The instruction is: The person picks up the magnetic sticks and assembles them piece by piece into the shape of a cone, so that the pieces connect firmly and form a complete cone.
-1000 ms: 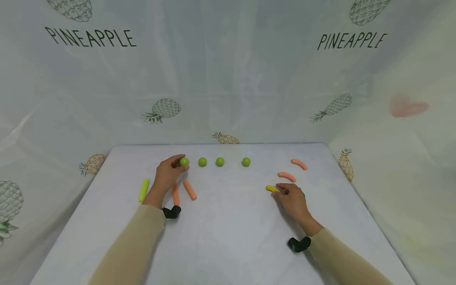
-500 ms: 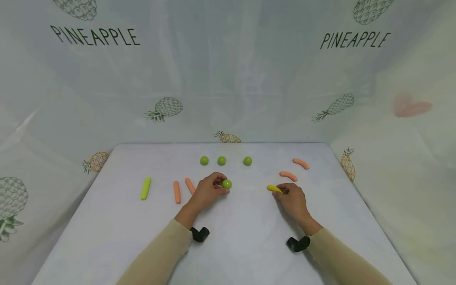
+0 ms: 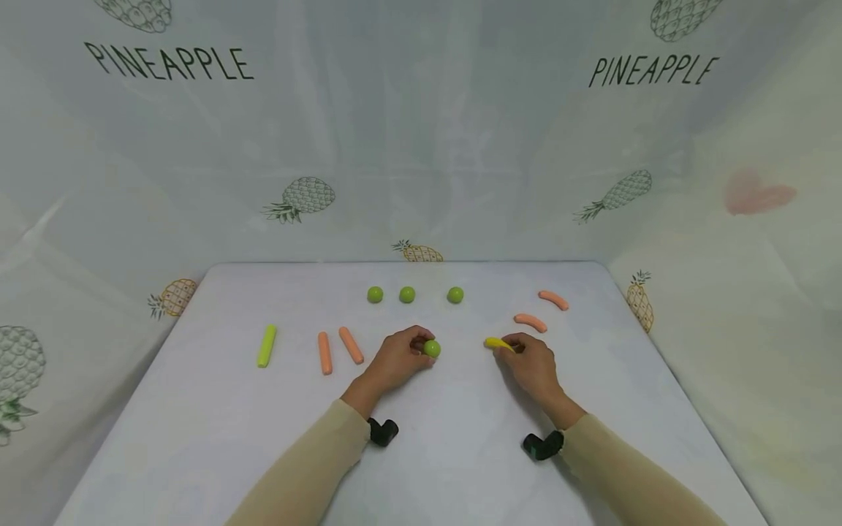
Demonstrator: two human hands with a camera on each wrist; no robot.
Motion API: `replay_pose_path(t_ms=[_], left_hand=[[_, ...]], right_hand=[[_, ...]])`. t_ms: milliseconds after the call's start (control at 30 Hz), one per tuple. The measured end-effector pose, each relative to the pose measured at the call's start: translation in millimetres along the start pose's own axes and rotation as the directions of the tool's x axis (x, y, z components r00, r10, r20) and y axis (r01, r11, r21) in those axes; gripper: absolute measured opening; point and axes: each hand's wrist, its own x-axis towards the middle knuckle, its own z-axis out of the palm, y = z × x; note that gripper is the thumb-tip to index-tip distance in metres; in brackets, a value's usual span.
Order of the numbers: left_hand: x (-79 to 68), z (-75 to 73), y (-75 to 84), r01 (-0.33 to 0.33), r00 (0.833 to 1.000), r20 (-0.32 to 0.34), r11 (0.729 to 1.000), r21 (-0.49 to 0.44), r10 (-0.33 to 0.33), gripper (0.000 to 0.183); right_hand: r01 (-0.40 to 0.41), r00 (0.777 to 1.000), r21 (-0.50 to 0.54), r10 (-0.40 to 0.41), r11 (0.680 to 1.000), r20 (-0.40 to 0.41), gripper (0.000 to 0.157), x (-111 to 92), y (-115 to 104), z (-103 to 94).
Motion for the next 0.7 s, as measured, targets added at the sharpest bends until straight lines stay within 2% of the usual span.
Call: replay_pose_path(t_ms=[233, 400, 700], left_hand=[[4.5, 6.1, 3.0, -0.002, 1.0, 0.023, 0.999, 0.035, 0.001, 0.037], [7.8, 8.5, 2.0, 0.0, 1.0, 0.014, 0.999, 0.051, -0.001, 0.037], [10.2, 11.2, 0.0, 0.003, 1.0, 0.006, 0.999, 0.054, -0.004, 0.038]], right_hand=[[0.025, 0.998, 0.038, -0.027, 0.999, 0.049, 0.026, 2, -23, 18.9], [0.034, 0.995, 0.065, -0.04, 0.997, 0.089, 0.025, 2, -37, 31.1], [0.068, 0.992, 0.082, -0.076, 0.994, 0.097, 0.021, 0, -43, 38.8]])
